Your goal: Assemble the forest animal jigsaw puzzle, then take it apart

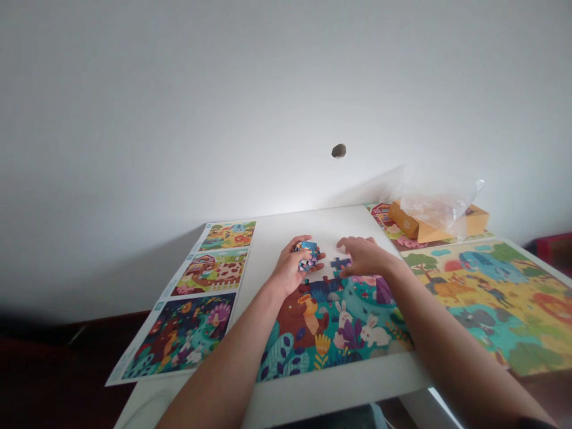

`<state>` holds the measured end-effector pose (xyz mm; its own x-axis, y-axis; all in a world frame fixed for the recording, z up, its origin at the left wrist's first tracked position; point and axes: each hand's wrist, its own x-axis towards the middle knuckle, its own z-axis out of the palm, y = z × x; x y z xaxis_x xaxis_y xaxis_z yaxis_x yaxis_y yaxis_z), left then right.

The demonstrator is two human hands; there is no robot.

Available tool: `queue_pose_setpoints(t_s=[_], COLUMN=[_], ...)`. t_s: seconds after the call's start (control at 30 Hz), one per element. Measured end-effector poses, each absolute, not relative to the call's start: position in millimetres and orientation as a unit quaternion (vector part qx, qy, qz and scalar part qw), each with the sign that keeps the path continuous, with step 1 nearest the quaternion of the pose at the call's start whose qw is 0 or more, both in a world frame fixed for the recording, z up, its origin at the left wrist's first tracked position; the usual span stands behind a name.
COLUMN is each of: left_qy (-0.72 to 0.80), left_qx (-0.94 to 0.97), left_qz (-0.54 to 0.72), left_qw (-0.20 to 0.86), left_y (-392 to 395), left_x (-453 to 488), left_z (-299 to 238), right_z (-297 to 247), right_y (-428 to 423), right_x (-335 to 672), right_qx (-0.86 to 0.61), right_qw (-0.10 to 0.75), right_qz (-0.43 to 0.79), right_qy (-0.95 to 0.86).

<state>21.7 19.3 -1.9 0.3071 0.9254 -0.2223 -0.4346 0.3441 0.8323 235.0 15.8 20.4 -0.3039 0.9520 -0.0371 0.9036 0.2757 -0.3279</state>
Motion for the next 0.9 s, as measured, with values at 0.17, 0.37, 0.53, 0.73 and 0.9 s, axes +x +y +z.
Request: queue_pose_setpoints(t_s=[0.17, 0.37, 0.53, 0.73, 0.9], left_qy=[0.371, 0.367, 0.353, 0.348, 0.358], left_qx=[0.360, 0.383, 0.414, 0.426, 0.423], left_qz=[0.458, 0.452, 0.446, 0.439, 0.435], left_qw=[0.724, 0.717, 0.711, 0.710, 0.709], left_y=[20.9, 17.2, 14.9, 15.0, 13.9], left_x=[20.5, 22.0, 22.2, 20.8, 21.0], left_z=[-5.2, -2.3, -2.2, -2.1, 0.6], right_z=[15.0, 12.4, 8.8, -0.2, 7.9], right_y=[19.4, 27.2, 29.9, 35.0, 32.3], right_x=[242.0, 249.5, 256.0, 262.5, 262.4], right_qx=[-0.567, -0.525, -0.487, -0.485, -0.463], right_qw=[0.012, 0.137, 0.211, 0.209, 0.225], right_qz=[0.169, 0.295, 0.355, 0.403, 0.398], right_qy=[-0.806, -0.787, -0.770, -0.747, -0.759])
